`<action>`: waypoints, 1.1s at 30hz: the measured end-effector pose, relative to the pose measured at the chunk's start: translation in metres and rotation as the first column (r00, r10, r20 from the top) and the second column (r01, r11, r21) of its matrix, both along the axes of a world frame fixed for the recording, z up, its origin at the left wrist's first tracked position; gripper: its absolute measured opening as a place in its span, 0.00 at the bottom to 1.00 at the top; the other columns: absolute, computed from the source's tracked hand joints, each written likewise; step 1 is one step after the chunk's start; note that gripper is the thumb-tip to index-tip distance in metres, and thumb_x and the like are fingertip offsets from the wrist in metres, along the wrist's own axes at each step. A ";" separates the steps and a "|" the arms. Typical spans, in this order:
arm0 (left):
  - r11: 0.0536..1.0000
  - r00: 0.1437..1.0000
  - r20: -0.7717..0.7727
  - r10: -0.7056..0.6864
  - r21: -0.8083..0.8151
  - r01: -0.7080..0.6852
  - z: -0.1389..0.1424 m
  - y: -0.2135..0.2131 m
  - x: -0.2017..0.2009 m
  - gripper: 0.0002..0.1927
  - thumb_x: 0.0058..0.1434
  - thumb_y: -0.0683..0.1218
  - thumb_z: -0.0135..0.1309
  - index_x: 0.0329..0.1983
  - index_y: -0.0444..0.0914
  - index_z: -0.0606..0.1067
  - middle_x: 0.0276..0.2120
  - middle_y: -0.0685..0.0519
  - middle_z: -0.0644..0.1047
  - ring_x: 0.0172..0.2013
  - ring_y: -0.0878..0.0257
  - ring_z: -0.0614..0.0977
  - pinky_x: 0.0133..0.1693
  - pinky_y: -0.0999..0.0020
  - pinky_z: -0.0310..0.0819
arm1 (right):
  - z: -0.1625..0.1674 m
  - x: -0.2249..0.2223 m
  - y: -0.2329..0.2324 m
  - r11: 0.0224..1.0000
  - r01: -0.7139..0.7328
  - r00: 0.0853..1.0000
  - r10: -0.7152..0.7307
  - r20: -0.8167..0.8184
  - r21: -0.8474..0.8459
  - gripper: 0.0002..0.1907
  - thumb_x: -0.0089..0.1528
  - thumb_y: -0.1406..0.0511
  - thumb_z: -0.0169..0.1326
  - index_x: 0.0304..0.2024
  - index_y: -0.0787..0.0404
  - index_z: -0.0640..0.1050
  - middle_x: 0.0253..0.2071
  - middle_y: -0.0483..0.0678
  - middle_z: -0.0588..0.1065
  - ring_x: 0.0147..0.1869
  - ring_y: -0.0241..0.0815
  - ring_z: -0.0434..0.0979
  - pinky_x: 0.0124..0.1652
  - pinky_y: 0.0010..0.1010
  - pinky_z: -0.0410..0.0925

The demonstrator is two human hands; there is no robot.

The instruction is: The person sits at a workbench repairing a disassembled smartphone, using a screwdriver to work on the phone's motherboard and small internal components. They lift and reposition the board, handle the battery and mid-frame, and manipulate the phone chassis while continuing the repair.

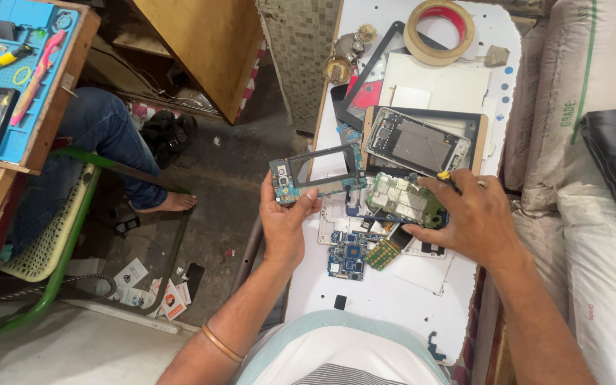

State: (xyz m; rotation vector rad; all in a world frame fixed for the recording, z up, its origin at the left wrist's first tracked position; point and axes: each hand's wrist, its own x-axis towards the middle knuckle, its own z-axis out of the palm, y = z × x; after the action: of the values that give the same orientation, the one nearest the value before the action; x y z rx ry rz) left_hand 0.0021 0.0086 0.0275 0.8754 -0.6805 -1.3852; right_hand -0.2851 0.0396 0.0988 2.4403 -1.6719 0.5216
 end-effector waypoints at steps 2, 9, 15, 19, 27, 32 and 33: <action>1.000 1.000 0.002 0.000 -0.023 0.000 -0.001 0.001 -0.001 0.38 0.59 0.39 0.65 0.70 0.35 0.61 0.46 0.51 0.79 0.40 0.66 0.82 0.40 0.68 0.83 | -0.002 0.001 0.003 1.000 -0.008 0.994 0.011 0.106 -0.027 0.35 0.47 0.46 0.70 0.51 0.57 0.81 0.38 0.52 0.71 0.39 0.50 0.71 0.42 0.43 0.67; 0.992 0.992 0.049 -0.118 -0.048 0.120 -0.002 0.024 -0.011 0.41 0.58 0.34 0.63 0.73 0.35 0.57 0.45 0.47 0.79 0.41 0.62 0.84 0.40 0.67 0.86 | -0.026 0.016 0.065 0.983 0.183 0.709 -0.137 0.692 0.008 0.22 0.58 0.65 0.68 0.54 0.62 0.79 0.40 0.48 0.72 0.39 0.35 0.71 0.36 0.25 0.65; 0.957 0.959 0.099 -0.267 -0.091 0.276 -0.007 0.030 -0.015 0.41 0.61 0.34 0.61 0.74 0.34 0.56 0.50 0.46 0.79 0.46 0.62 0.84 0.44 0.66 0.86 | -0.059 0.036 0.094 0.983 -0.105 0.088 -0.144 0.986 0.153 0.39 0.56 0.76 0.62 0.69 0.62 0.65 0.55 0.49 0.72 0.42 0.31 0.73 0.35 0.21 0.71; 0.960 0.960 0.078 -0.269 -0.058 0.274 -0.011 0.027 -0.014 0.40 0.61 0.33 0.61 0.74 0.33 0.57 0.50 0.45 0.79 0.46 0.61 0.84 0.43 0.65 0.87 | -0.069 0.042 0.090 0.962 -0.260 0.293 -0.009 0.956 0.088 0.48 0.53 0.80 0.62 0.72 0.63 0.56 0.58 0.54 0.69 0.54 0.39 0.76 0.53 0.31 0.73; 0.943 0.943 0.004 -0.332 -0.023 0.332 -0.004 0.023 -0.011 0.45 0.61 0.35 0.59 0.77 0.37 0.49 0.54 0.45 0.76 0.49 0.60 0.83 0.44 0.64 0.87 | -0.085 0.046 0.093 0.999 -0.024 0.358 0.038 0.933 -0.031 0.26 0.60 0.82 0.58 0.57 0.62 0.67 0.46 0.59 0.76 0.46 0.44 0.81 0.47 0.34 0.78; 0.943 0.944 0.013 -0.329 -0.042 0.329 -0.007 0.022 -0.007 0.43 0.64 0.37 0.57 0.77 0.36 0.48 0.56 0.45 0.75 0.49 0.60 0.83 0.43 0.64 0.87 | -0.098 0.041 0.097 0.989 -0.006 0.440 0.134 0.888 -0.147 0.22 0.66 0.62 0.58 0.56 0.60 0.65 0.34 0.51 0.75 0.34 0.38 0.79 0.35 0.27 0.72; 0.944 0.945 0.011 -0.328 -0.044 0.328 -0.008 0.022 -0.007 0.43 0.64 0.37 0.57 0.77 0.36 0.49 0.56 0.45 0.75 0.48 0.60 0.83 0.43 0.64 0.87 | -0.101 0.041 0.099 0.986 0.020 0.471 0.135 0.872 -0.164 0.22 0.67 0.57 0.56 0.56 0.59 0.65 0.30 0.47 0.74 0.29 0.35 0.78 0.31 0.25 0.71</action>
State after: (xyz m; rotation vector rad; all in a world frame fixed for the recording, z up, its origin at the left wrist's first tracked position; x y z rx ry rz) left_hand -0.0045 0.0309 0.0198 0.7508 -0.8872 -1.6574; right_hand -0.2446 0.1383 -0.0018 2.1812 -1.6593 2.1517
